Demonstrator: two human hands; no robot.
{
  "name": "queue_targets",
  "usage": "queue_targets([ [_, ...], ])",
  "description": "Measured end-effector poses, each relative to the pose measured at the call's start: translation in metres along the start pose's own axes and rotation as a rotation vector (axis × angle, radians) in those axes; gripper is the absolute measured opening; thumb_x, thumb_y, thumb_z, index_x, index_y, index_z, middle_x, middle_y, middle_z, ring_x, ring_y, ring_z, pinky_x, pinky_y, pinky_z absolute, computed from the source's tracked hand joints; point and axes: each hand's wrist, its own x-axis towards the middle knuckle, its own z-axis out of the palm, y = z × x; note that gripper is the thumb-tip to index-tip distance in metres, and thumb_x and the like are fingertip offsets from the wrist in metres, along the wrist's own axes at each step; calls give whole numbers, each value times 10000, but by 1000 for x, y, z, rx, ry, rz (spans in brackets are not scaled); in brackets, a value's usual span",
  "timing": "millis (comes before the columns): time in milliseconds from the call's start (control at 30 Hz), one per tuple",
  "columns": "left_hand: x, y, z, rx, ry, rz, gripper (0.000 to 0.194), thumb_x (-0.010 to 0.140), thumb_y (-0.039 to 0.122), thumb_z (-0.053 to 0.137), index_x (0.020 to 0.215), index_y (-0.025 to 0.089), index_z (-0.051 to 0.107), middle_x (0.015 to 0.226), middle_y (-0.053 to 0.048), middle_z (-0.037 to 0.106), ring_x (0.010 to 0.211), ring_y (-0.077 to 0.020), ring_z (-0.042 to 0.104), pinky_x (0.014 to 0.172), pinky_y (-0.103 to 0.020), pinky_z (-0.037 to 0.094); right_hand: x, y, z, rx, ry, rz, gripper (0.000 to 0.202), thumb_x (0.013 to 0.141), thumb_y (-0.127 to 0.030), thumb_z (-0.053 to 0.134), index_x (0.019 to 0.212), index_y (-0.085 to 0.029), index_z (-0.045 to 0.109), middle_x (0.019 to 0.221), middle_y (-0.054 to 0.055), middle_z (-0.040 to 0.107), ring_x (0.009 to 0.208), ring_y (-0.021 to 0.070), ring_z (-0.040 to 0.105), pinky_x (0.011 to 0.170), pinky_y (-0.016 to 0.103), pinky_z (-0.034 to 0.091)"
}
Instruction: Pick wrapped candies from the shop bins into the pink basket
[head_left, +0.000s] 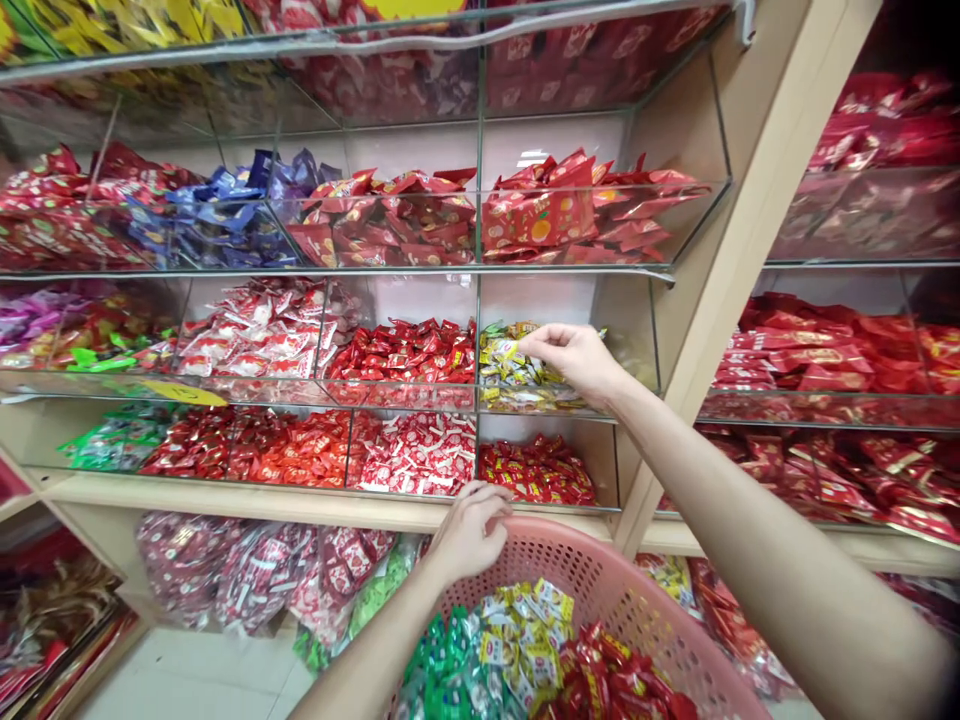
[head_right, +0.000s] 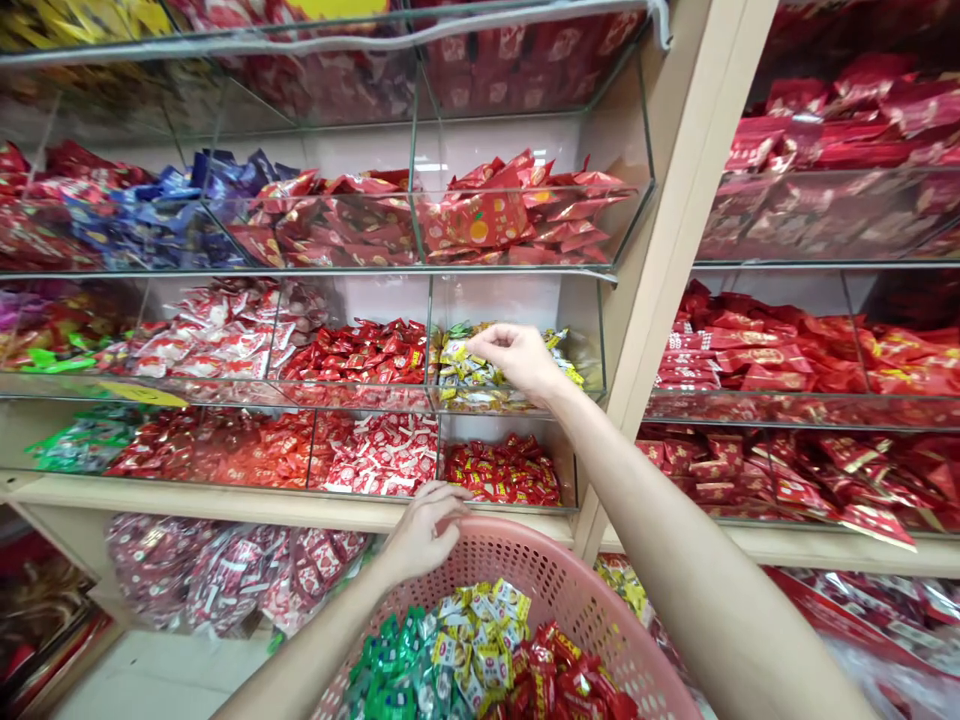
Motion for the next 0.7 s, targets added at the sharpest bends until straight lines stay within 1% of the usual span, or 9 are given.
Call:
queue_targets([
  [67, 0, 0, 0, -4, -5, 5, 280, 702, 37, 471, 854, 197, 643, 1048, -18, 637, 1007, -188, 510, 935, -358, 380, -6, -4, -5, 36, 106, -35, 259, 614, -368, 712, 694, -132, 643, 647, -5, 612, 574, 79, 487, 584, 236, 409],
  [133, 1, -1, 1, -11, -12, 1, 287, 699, 37, 473, 859, 201, 646, 1057, -16, 639, 1019, -191, 512, 940, -365, 377, -18, -11, -13, 13, 159, -64, 246, 635, -364, 711, 708, -141, 638, 638, -10, 596, 560, 79, 474, 560, 234, 401],
  [233, 2, -3, 2, -21, -11, -7, 288, 699, 39, 474, 859, 201, 652, 1052, -16, 644, 1016, -190, 521, 937, -366, 379, -52, -21, -27, -68, 120, -85, 213, 678, -362, 700, 716, -165, 626, 659, -7, 589, 578, 87, 481, 563, 235, 402],
  [300, 2, -3, 2, -26, -4, -3, 285, 696, 36, 477, 849, 198, 654, 1038, -15, 648, 995, -184, 533, 938, -361, 376, -83, -20, -33, -117, -16, -50, 195, 722, -366, 672, 715, -178, 621, 682, -2, 589, 612, 98, 498, 585, 238, 408],
  [367, 2, -3, 2, -29, -5, 3, 281, 694, 37, 483, 847, 197, 654, 1029, -16, 651, 983, -182, 540, 941, -359, 372, -116, -8, -33, -158, -244, 33, 198, 771, -373, 626, 725, -180, 627, 708, 6, 589, 652, 110, 512, 609, 240, 412],
  [433, 2, -2, 2, -29, -3, 2, 274, 703, 45, 486, 853, 201, 653, 1031, -17, 652, 995, -184, 541, 943, -362, 370, -147, 14, -26, -182, -471, 148, 220, 807, -378, 580, 746, -174, 634, 714, 10, 579, 656, 115, 509, 606, 239, 408],
  [500, 2, -1, 2, -30, 2, -1, 267, 712, 51, 485, 853, 205, 652, 1030, -15, 653, 1002, -182, 541, 942, -362, 368, -173, 42, -12, -202, -633, 250, 229, 822, -366, 550, 757, -164, 635, 674, 0, 552, 604, 107, 479, 564, 229, 387],
  [600, 2, 1, 1, -31, 8, 0, 262, 713, 44, 478, 834, 203, 647, 1022, -15, 653, 990, -176, 544, 937, -356, 369, -200, 79, 10, -234, -769, 312, 216, 819, -328, 537, 732, -157, 636, 679, -3, 534, 588, 101, 451, 538, 217, 352],
  [700, 1, 1, 1, -30, 11, 5, 252, 710, 40, 483, 825, 197, 644, 1027, -16, 650, 1001, -176, 533, 936, -344, 371, -213, 103, 27, -247, -801, 290, 185, 812, -272, 528, 717, -152, 632, 724, 2, 536, 620, 98, 462, 560, 205, 351],
])
